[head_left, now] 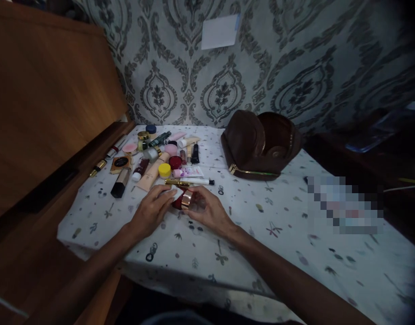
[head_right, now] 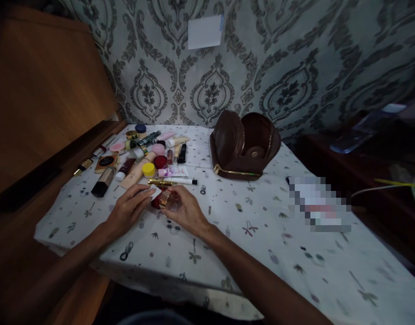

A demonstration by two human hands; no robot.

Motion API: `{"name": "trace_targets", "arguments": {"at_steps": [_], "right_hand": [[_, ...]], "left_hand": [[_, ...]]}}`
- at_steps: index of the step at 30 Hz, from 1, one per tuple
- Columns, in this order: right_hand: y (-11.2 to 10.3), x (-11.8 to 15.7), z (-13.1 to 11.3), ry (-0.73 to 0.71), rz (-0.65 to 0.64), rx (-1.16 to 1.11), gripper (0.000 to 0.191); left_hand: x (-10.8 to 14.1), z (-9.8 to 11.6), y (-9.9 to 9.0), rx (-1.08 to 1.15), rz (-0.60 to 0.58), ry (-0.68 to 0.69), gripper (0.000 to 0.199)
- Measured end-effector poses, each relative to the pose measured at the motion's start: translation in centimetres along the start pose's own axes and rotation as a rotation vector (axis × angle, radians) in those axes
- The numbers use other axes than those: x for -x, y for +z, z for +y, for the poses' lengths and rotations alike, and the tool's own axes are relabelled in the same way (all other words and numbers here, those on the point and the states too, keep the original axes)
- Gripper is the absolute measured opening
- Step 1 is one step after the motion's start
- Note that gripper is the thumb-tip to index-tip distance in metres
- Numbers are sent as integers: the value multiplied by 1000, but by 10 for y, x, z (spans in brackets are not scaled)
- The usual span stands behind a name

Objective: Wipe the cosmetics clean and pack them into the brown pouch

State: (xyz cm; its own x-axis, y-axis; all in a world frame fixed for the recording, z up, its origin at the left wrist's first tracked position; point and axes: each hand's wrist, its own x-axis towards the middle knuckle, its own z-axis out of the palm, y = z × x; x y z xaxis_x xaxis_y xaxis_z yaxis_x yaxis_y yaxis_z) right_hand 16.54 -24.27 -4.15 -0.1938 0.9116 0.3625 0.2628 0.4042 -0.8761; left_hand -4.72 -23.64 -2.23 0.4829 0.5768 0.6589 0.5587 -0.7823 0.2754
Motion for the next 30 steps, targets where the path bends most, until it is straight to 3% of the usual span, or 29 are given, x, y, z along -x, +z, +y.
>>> {"name": "trace_targets", "arguments": {"at_steps": [6,15,23,26,30], "right_hand": [[-1,0,3,-113,-30,57,46],[4,6,4,9,-61,-119,52],[2,9,4,58,-68,-252,43],[1,11,5,47,-82,-253,48],[2,14,8,66,-69,-225,67]], "left_hand": [[-3,10,-1,-12,-18,93,33],[4,4,-7,78,3,-103,27],[29,18,-4,-59,-78,-94,24],[32,23,-6,-89,-102,-66,21],[33,28,-11,-99,-103,-39,17]]}}
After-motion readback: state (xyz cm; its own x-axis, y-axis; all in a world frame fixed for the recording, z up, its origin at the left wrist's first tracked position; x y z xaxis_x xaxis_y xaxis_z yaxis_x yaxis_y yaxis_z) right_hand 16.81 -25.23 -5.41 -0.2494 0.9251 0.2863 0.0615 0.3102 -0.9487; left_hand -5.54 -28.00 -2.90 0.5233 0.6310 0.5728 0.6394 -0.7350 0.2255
